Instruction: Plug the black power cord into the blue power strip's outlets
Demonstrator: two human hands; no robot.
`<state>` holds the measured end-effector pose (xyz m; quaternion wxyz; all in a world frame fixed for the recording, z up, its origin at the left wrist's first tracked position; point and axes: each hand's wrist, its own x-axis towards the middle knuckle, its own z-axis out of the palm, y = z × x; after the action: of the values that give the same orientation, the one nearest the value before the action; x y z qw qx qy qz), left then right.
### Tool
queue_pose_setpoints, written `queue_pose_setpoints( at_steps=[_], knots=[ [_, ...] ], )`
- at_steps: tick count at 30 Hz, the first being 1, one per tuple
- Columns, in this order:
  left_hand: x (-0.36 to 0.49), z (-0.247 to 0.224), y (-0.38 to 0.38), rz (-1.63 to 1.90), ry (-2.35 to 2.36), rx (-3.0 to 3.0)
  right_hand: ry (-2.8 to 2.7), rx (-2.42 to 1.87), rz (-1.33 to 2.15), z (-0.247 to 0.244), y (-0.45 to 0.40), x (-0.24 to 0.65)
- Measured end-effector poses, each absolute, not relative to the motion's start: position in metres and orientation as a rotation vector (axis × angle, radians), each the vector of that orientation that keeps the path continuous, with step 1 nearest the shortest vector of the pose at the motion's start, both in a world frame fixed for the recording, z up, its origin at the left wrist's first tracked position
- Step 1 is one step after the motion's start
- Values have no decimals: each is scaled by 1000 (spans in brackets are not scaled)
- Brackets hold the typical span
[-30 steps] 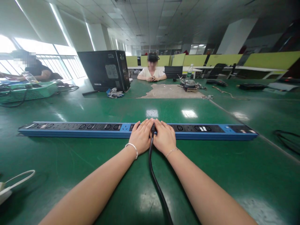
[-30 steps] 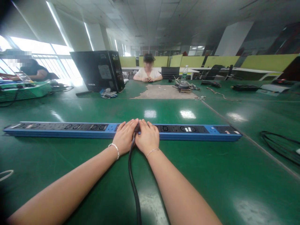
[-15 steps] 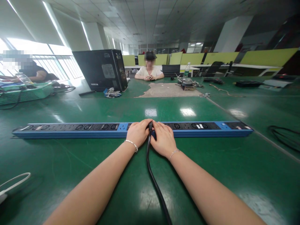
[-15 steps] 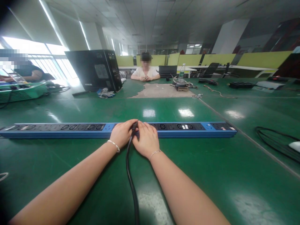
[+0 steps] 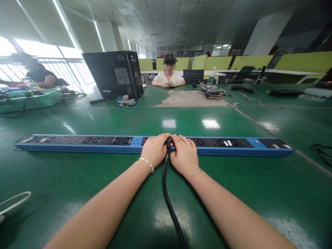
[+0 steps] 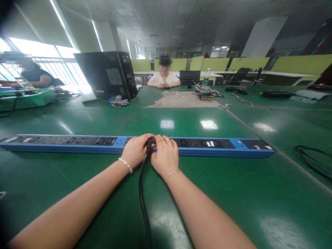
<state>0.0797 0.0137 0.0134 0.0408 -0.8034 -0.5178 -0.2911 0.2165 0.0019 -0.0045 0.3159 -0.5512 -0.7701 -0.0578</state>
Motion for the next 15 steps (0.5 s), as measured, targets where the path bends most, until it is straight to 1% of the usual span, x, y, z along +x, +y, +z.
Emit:
queue_pose_setpoints(
  at_steps=[5, 11, 15],
  knots=[
    [81, 12, 13, -868, -1576, -2436, -2027, -1470, -143, -5, 1, 216],
    [80, 6, 15, -931, -1508, -2432, -2024, -1483, -149, -6, 2, 215],
    [85, 6, 15, -1213, -1505, -2293, -2020, -1480, -156, -6, 2, 214]
  ],
)
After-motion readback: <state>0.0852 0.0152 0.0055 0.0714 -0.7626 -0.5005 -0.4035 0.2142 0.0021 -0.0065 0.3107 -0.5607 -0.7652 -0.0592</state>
